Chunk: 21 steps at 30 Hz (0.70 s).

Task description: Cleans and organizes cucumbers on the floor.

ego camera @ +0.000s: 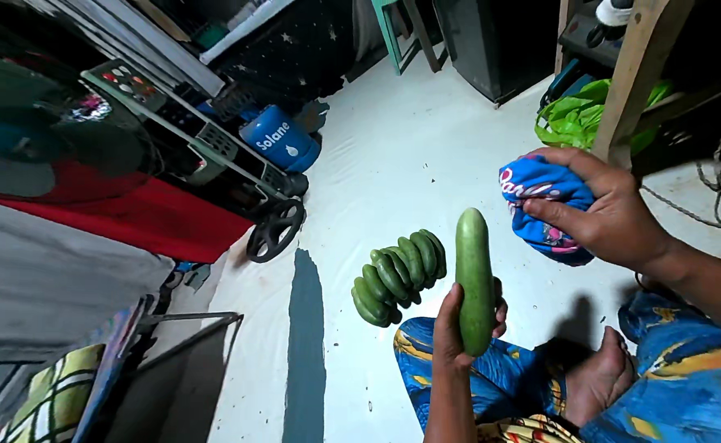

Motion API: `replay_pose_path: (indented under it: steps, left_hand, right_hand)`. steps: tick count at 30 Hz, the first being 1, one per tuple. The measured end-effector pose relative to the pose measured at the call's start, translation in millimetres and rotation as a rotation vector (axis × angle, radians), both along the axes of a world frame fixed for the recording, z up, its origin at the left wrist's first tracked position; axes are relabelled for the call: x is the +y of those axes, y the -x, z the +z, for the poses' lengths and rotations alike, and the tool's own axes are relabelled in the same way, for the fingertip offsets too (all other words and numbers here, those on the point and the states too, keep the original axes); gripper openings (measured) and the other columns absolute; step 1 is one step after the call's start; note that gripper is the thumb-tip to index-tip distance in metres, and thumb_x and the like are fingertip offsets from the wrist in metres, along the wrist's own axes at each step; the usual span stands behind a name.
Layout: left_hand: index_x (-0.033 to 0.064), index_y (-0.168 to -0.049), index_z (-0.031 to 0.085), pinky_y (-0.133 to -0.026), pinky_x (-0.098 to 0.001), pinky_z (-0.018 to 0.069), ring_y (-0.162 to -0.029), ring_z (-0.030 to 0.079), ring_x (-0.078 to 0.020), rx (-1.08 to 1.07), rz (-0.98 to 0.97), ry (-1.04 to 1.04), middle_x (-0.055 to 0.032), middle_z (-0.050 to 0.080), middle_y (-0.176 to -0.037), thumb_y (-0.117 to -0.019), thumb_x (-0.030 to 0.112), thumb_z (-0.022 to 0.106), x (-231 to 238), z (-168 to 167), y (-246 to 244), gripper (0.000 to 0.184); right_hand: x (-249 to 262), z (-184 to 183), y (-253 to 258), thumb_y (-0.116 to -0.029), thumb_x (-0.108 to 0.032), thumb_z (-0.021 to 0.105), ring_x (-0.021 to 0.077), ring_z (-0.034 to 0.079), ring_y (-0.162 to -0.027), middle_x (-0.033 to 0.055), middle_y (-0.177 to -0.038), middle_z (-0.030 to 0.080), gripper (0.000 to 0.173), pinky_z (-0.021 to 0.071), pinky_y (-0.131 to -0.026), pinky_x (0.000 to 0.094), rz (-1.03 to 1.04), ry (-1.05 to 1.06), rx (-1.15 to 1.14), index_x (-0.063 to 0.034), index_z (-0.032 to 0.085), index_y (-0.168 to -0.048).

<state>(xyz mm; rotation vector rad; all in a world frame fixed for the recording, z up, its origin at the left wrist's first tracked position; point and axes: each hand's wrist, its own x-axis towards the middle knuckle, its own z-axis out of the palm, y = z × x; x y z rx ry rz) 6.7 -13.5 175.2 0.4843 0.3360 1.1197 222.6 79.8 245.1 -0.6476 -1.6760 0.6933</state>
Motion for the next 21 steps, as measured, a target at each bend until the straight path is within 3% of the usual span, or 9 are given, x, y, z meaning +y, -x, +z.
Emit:
replay_pose_path:
  steps: [3,5,9,12,14,17,19,21]
  left_hand:
    - [0.0056,-0.114,0.064,-0.059,-0.0261,0.0574,-0.070,0.069,-0.0164,0.226,0.063,-0.080,-0.0124,0.071,-0.099,-0.0890,0.056,0.068,-6,6,-9,0.057]
    - [0.0062,-0.121,0.058,-0.059,-0.0254,0.0582,-0.069,0.070,-0.0150,0.371,0.137,-0.124,-0.0109,0.073,-0.097,-0.0953,0.053,0.059,-9,11,-15,0.053]
    - [0.0014,-0.138,0.042,-0.060,-0.0246,0.0578,-0.071,0.069,-0.0136,0.472,0.247,-0.190,-0.0099,0.071,-0.099,-0.0978,0.050,0.058,-7,10,-14,0.065]
    - [0.0086,-0.128,0.050,-0.061,-0.0225,0.0585,-0.069,0.069,-0.0078,0.526,0.418,-0.134,-0.0005,0.072,-0.087,-0.1019,0.029,0.044,-7,14,-18,0.034]
    - [0.0166,-0.122,0.057,-0.067,-0.0172,0.0578,-0.075,0.068,0.0012,0.565,0.514,-0.128,0.0096,0.072,-0.088,-0.1031,0.017,0.035,-8,13,-18,0.029]
    - [0.0151,-0.129,0.054,-0.077,-0.0144,0.0553,-0.087,0.066,0.0061,0.619,0.541,-0.196,0.0134,0.070,-0.098,-0.1078,0.018,0.033,-7,3,-14,0.030]
    - [0.0144,-0.123,0.055,-0.074,-0.0141,0.0553,-0.081,0.066,0.0070,0.713,0.589,-0.168,0.0146,0.069,-0.091,-0.1043,0.015,0.035,-8,5,-19,0.027]
    - [0.0092,-0.126,0.049,-0.071,-0.0168,0.0568,-0.078,0.065,0.0041,0.822,0.542,-0.182,0.0118,0.068,-0.091,-0.1081,0.024,0.032,-4,6,-19,0.029]
  right_hand:
    - [2,-5,2,-0.0924,-0.022,0.072,0.0071,0.065,-0.103,0.0061,-0.112,0.066,0.043,0.0548,-0.091,0.0229,-0.051,-0.041,-0.138,-0.0063,0.065,-0.132]
    - [4,-8,3,-0.0919,-0.026,0.072,0.0168,0.065,-0.099,0.0111,-0.110,0.065,0.043,0.0553,-0.085,0.0320,-0.118,-0.145,-0.255,-0.0093,0.067,-0.132]
    - [-3,-11,9,-0.0871,-0.025,0.072,0.0298,0.066,-0.093,0.0177,-0.107,0.066,0.043,0.0572,-0.075,0.0431,-0.152,-0.330,-0.384,-0.0098,0.071,-0.127]
    - [-17,-18,22,-0.0851,-0.024,0.071,0.0297,0.068,-0.094,0.0146,-0.105,0.068,0.036,0.0580,-0.070,0.0422,0.050,-0.463,-0.466,-0.0165,0.075,-0.120]
    - [-26,-22,32,-0.0885,-0.023,0.067,0.0294,0.068,-0.091,0.0135,-0.103,0.069,0.031,0.0563,-0.068,0.0413,0.257,-0.521,-0.518,-0.0192,0.074,-0.119]
    - [-29,-25,41,-0.0882,-0.019,0.065,0.0314,0.066,-0.085,0.0154,-0.098,0.066,0.031,0.0527,-0.061,0.0413,0.433,-0.558,-0.539,-0.0160,0.072,-0.118]
    - [-22,-28,40,-0.0887,-0.020,0.067,0.0285,0.068,-0.089,0.0141,-0.101,0.069,0.030,0.0560,-0.065,0.0391,0.386,-0.521,-0.517,-0.0161,0.074,-0.118]
    - [-10,-30,34,-0.0874,-0.020,0.069,0.0248,0.069,-0.092,0.0108,-0.103,0.070,0.030,0.0582,-0.068,0.0377,0.283,-0.454,-0.481,-0.0170,0.075,-0.117]
